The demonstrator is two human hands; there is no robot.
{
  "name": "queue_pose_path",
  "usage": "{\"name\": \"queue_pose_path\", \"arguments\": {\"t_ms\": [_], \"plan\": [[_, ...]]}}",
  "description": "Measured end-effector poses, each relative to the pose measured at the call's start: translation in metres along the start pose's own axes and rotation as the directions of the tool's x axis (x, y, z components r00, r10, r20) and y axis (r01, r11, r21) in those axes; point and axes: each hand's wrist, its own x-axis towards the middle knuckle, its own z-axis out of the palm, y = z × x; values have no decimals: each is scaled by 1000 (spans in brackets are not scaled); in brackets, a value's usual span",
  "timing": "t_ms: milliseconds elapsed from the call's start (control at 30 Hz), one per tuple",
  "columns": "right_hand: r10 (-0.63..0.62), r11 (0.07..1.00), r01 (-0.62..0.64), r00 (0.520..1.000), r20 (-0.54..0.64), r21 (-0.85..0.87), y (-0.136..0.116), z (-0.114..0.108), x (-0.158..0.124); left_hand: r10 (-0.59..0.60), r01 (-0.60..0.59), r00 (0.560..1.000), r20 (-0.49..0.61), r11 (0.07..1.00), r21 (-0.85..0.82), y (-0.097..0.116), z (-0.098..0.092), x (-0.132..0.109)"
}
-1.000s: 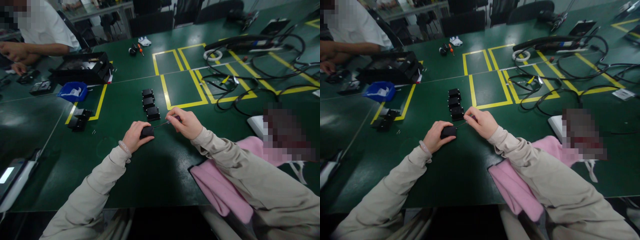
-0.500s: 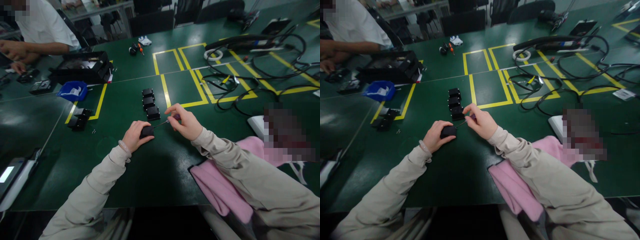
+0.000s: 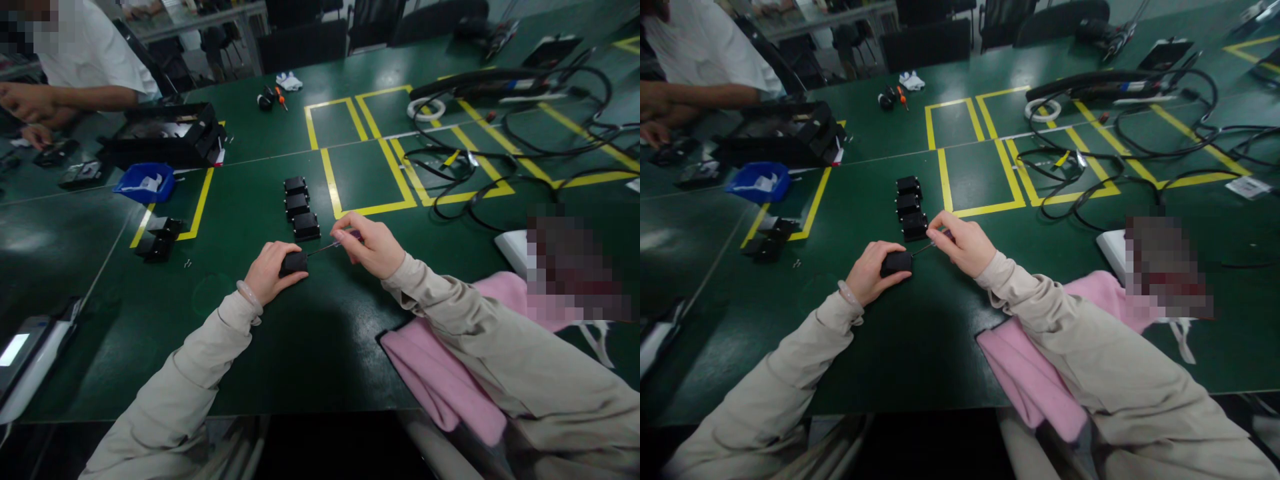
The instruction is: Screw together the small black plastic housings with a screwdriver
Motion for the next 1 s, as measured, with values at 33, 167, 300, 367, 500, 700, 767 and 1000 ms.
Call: {"name": "queue_pose_path", "arguments": {"t_ms": [33,167,300,367,500,700,767,1000], "plan": [[0,1000,0,1000,-2,-4,0,0,0,0,0,1000,1,1000,-2,0,0,0],[-45,999,44,998,-44,-29,0,0,0,-4,4,1000,6,1000,-4,0,0,0],[-10,1000,10,1000,-14,8,1,0,0,0,0,1000,6,1000,-5,0,0,0],[-17,1000,17,1000,-17,1,1,0,0,0,0,1000,-1,1000,-8,0,0,0],[-62,998,61,997,-47,-34,0,0,0,-3,3,1000,0,1000,-7,0,1,0],[-11,1000,11,1000,-11,6,1,0,0,9,-9,1000,-6,1000,-7,-1,1,0],[-35,999,34,999,-33,-14,0,0,1,10,-10,1000,-3,1000,-7,-1,1,0],[7,1000,-7,1000,-10,8,1,0,0,-12,12,1000,11,1000,-5,1,0,0]]}}
